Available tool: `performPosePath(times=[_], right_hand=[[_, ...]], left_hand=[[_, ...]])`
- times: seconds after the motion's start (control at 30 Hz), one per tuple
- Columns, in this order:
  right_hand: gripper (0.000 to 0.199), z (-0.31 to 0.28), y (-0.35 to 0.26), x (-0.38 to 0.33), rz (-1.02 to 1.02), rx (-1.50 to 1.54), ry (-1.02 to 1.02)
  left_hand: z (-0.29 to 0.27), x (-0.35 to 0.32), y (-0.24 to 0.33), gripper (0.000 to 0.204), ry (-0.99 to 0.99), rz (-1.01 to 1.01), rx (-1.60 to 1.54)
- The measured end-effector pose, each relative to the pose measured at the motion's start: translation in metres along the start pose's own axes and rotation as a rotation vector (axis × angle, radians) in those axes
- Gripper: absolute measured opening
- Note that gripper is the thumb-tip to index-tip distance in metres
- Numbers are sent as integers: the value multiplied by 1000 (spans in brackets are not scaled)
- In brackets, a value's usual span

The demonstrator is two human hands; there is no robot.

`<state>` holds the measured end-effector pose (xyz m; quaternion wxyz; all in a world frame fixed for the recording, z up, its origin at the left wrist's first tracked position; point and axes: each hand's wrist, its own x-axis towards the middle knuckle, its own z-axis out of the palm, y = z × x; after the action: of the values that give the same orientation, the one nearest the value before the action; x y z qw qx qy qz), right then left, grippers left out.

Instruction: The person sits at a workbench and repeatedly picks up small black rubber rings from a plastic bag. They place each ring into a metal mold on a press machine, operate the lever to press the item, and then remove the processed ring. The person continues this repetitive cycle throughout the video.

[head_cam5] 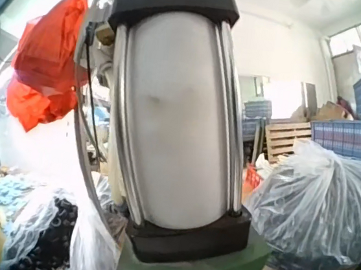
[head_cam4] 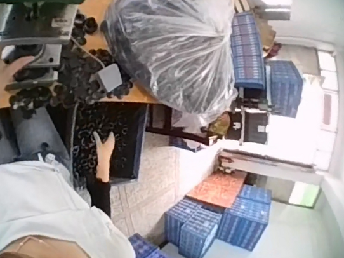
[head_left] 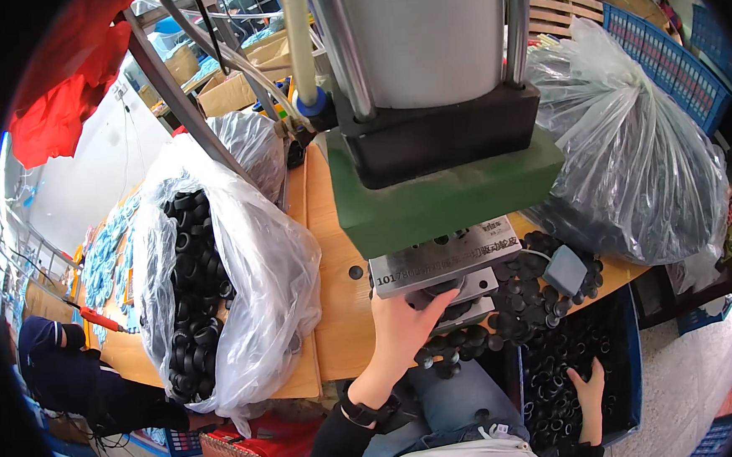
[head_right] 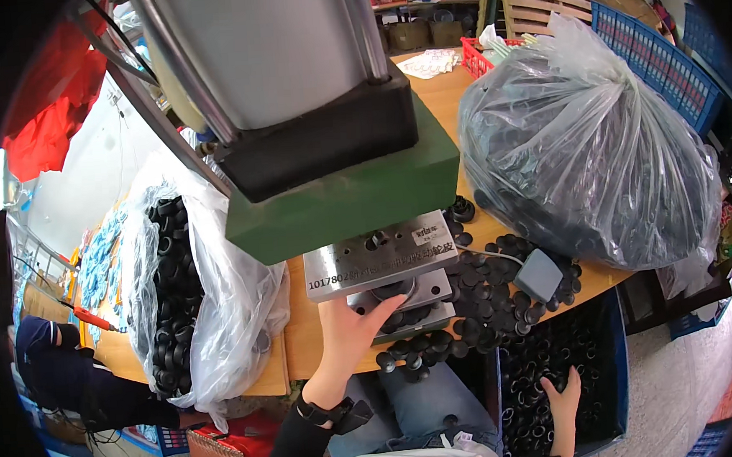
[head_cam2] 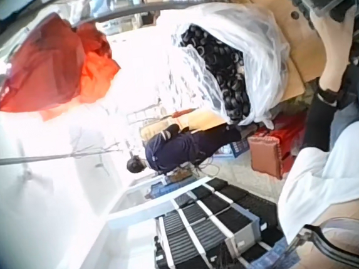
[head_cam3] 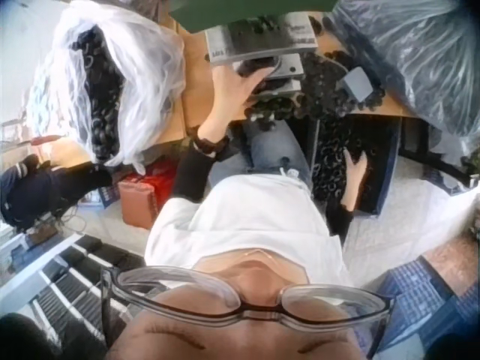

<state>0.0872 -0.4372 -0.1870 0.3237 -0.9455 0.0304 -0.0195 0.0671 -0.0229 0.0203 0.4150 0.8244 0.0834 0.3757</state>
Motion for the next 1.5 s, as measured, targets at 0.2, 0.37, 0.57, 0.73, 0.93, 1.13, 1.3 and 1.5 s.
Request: performPosePath(times=[0.2, 0.37, 0.57, 0.73, 0.93, 1.13, 1.3, 1.5], right_hand=[[57, -7, -172, 69, -614, -9, 102], [50, 49, -198, 122, -639, -235, 56], [55, 48, -177, 138, -572, -76, -131], [57, 14, -225, 85, -712, 194, -13], [57, 38, -316, 45, -640, 723, -427], [42, 52, -354, 50, -547, 1018, -375], [34, 56, -354, 40, -631, 668, -221], [48, 52, -350, 31, -832, 291, 39]], left_hand=[[-3, 3, 7, 26, -87, -110, -37], [6, -11, -21, 37, -99, -145, 27], [-36, -26, -7, 61, -54, -50, -135], [-143, -47, -27, 10, 513, 168, 160], [-251, 11, -150, 26, 364, -20, 721], [-247, 43, -236, 38, -325, -469, 861], [-246, 44, -243, 42, -268, -463, 700], [-248, 27, -242, 30, -94, -349, 317]])
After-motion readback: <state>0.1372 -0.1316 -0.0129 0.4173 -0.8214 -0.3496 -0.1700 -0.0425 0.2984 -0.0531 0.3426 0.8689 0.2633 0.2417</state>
